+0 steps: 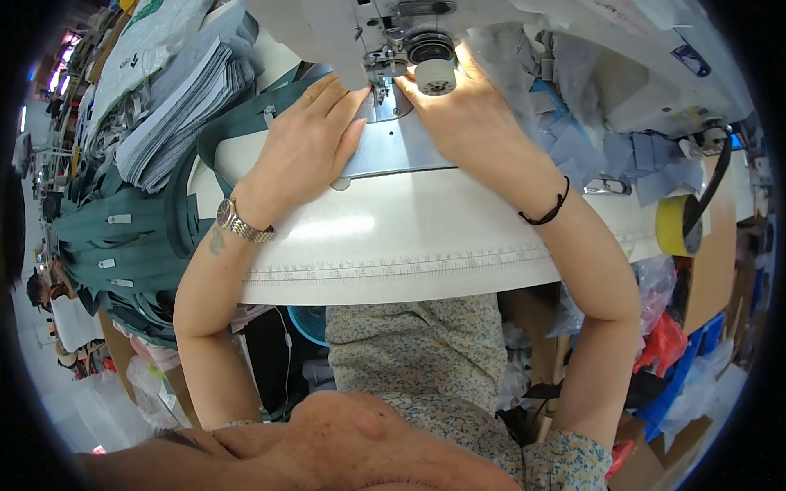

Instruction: Sewing green fabric straps onto grey material using an industrial sewing machine.

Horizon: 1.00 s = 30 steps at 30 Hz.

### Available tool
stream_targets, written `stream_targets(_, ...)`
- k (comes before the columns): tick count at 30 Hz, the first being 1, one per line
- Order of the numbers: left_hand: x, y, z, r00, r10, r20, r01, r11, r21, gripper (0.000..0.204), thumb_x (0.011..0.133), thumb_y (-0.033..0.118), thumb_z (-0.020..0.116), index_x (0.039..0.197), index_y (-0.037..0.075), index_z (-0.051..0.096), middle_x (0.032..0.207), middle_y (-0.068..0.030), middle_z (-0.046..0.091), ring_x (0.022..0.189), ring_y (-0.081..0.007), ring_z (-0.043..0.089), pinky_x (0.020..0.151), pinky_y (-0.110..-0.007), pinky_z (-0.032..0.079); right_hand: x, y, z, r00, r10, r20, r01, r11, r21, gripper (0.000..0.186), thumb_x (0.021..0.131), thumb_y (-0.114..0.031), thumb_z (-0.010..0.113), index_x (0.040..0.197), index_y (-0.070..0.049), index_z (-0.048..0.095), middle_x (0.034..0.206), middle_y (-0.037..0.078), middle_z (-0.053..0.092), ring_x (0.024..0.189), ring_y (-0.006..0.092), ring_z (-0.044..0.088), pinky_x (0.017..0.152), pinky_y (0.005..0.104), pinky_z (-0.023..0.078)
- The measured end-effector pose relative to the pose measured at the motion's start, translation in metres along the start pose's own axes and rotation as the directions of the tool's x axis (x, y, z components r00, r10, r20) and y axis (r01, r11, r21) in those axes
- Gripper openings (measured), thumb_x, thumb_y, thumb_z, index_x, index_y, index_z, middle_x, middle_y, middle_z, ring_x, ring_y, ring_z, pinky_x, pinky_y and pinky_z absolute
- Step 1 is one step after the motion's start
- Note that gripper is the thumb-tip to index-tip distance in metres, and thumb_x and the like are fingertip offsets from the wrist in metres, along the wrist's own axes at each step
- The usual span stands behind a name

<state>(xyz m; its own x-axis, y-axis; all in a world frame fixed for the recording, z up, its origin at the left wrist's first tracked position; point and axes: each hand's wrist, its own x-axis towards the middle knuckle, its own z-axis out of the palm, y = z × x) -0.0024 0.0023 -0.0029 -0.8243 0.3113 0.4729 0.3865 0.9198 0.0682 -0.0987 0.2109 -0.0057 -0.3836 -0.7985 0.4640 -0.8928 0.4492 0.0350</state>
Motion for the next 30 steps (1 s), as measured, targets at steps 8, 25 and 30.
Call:
stream_targets(8,-0.008,0.008,-0.004,0.99,-0.141,0.008,0.135,0.961,0.242,0.041,0.096,0.022,0.06,0.124,-0.007,0.058,0.122,-0.0226,0.062,0.112,-0.0331,0.063,0.088,-0.037,0.056,0.004,-0.002,-0.006,0.987,-0.026,0.159,0.039,0.996,-0.079,0.037,0.093,-0.009,0.054,0.129,-0.006,0.06,0.124,0.007,0.067,0.087,0.0212,0.071,0.068,0.0323,0.058)
stream_targets(25,0.003,-0.037,-0.052,0.872,-0.483,0.079,0.449,0.853,0.267,0.04,0.089,0.025,0.066,0.122,0.004,0.058,0.079,-0.02,0.07,0.076,-0.0369,0.07,0.063,-0.047,0.055,0.045,-0.093,0.01,0.938,-0.337,-0.08,0.346,0.892,0.292,0.044,0.076,0.0,0.057,0.12,0.009,0.054,0.122,0.019,0.056,0.097,0.032,0.058,0.083,0.0384,0.051)
stream_targets(30,0.016,-0.056,-0.031,0.86,-0.493,0.132,0.443,0.85,0.284,0.029,0.088,0.026,0.067,0.108,0.004,0.067,0.085,-0.0209,0.071,0.083,-0.0397,0.069,0.072,-0.048,0.055,0.051,-0.085,0.022,0.972,-0.227,-0.063,0.236,0.944,0.233,0.043,0.074,-0.002,0.059,0.115,0.01,0.056,0.112,0.02,0.057,0.098,0.0336,0.057,0.082,0.0421,0.05)
